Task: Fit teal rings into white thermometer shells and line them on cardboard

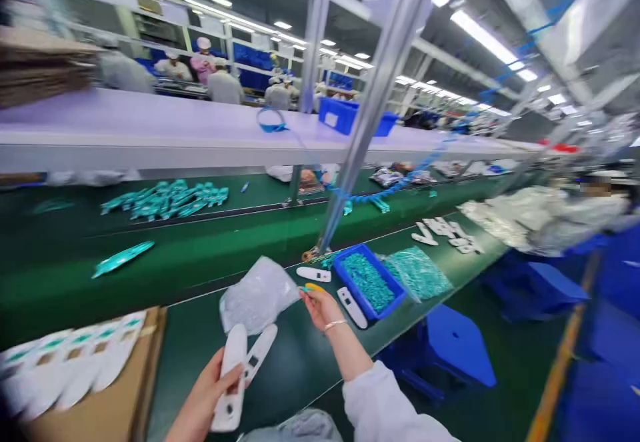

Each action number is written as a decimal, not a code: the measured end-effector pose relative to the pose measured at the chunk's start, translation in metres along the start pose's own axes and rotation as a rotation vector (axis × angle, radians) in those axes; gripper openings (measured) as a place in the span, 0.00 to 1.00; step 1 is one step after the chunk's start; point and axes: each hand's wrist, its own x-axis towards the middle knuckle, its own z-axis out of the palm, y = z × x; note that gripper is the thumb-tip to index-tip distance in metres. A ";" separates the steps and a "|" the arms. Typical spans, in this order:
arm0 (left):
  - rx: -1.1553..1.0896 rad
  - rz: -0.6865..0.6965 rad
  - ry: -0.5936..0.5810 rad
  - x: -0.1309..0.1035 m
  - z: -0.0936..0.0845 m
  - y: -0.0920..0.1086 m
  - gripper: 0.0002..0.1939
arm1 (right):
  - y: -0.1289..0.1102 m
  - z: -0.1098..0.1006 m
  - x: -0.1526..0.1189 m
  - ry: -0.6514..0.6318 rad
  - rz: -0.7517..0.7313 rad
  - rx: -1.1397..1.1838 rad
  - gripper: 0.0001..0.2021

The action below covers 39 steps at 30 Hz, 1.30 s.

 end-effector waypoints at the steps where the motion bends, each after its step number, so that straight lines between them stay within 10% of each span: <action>1: -0.043 -0.012 -0.006 -0.002 0.001 0.006 0.34 | 0.004 0.010 -0.007 -0.040 0.045 0.001 0.07; 16: -0.555 0.036 0.108 -0.004 -0.017 0.030 0.20 | 0.039 0.078 -0.064 -0.250 0.229 -0.146 0.14; 27: -1.194 0.004 -0.225 -0.020 -0.031 0.062 0.31 | 0.057 0.082 -0.081 -0.358 0.180 -0.473 0.16; 33: -0.998 -0.008 -0.337 -0.017 -0.024 0.050 0.08 | 0.066 0.078 -0.072 -0.423 -0.076 -0.653 0.16; 39: -0.609 -0.052 -0.464 -0.013 -0.020 0.035 0.29 | 0.057 0.080 -0.074 -0.488 -0.075 -0.709 0.15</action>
